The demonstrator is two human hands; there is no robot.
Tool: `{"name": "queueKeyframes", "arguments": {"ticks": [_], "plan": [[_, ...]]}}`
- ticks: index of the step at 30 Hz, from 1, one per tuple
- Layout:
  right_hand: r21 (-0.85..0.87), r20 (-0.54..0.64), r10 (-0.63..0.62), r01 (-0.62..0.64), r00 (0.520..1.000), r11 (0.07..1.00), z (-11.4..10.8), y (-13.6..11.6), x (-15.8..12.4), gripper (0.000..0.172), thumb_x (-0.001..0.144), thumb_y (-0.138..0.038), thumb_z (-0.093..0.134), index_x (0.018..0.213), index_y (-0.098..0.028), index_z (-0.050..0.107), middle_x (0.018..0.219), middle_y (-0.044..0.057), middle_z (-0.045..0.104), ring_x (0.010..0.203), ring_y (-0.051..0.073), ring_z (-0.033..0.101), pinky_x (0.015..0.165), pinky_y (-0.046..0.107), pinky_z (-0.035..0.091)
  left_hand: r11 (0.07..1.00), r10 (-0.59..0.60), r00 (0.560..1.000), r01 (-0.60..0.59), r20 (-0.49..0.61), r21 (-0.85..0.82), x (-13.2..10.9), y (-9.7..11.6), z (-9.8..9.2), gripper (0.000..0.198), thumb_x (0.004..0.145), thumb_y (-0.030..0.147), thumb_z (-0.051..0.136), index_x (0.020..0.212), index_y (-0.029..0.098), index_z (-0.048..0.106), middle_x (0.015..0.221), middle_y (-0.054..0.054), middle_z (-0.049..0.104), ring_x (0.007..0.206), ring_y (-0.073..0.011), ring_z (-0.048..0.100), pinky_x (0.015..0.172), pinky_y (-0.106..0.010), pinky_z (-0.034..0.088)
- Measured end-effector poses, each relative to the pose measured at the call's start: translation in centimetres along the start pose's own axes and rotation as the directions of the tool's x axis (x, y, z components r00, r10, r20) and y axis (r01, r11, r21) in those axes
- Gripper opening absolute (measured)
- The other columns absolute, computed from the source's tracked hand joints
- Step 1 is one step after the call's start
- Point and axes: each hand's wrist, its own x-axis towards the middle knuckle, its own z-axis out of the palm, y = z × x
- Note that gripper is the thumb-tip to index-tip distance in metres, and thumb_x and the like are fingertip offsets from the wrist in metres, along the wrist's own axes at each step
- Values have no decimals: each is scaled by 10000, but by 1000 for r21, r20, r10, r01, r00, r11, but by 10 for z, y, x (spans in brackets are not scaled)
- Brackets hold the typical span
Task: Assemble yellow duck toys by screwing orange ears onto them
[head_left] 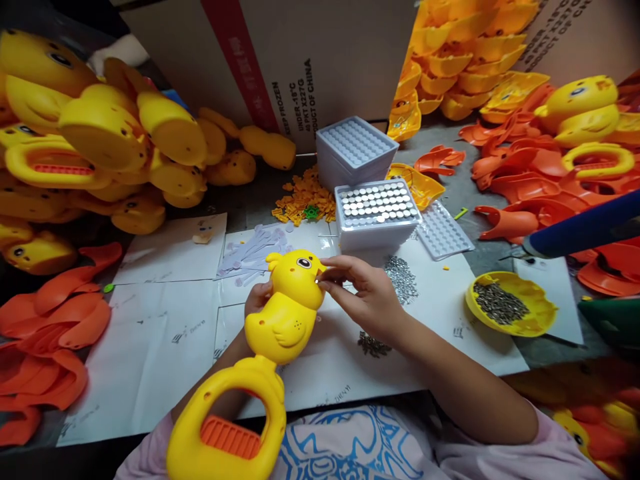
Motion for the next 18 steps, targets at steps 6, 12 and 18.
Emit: {"name": "queueKeyframes", "arguments": {"ticks": [6, 12, 18], "plan": [[39, 83, 218, -222, 972, 974, -10, 1, 4, 244, 863, -239, 717, 1101, -196, 689, 922, 41, 762, 829, 146, 715, 717, 292, 558, 998, 19, 979, -7, -205, 61, 1, 0, 11, 536, 654, 469, 775, 1100, 183, 696, 987, -54, 794, 825, -279, 755, 761, -387, 598], [29, 103, 240, -244, 965, 969, -11, -1, 4, 282, 831, -167, 671, 1111, -202, 651, 790, -12, 673, 737, 109, 635, 670, 265, 489, 992, 70, 965, -42, -251, 117, 1, -5, 20, 546, 672, 465, 776, 1108, 165, 642, 917, -70, 770, 743, -274, 737, 689, -372, 573], [168, 111, 302, -318, 947, 933, -10, -2, 5, 334, 781, -167, 695, 1098, -203, 595, 787, -18, 673, 761, 124, 684, 702, 258, 533, 961, 263, 908, -217, -326, 171, 3, -11, 32, 662, 598, 376, 855, 1180, 275, 555, 1095, -10, 738, 795, -238, 721, 639, -316, 563]]}}
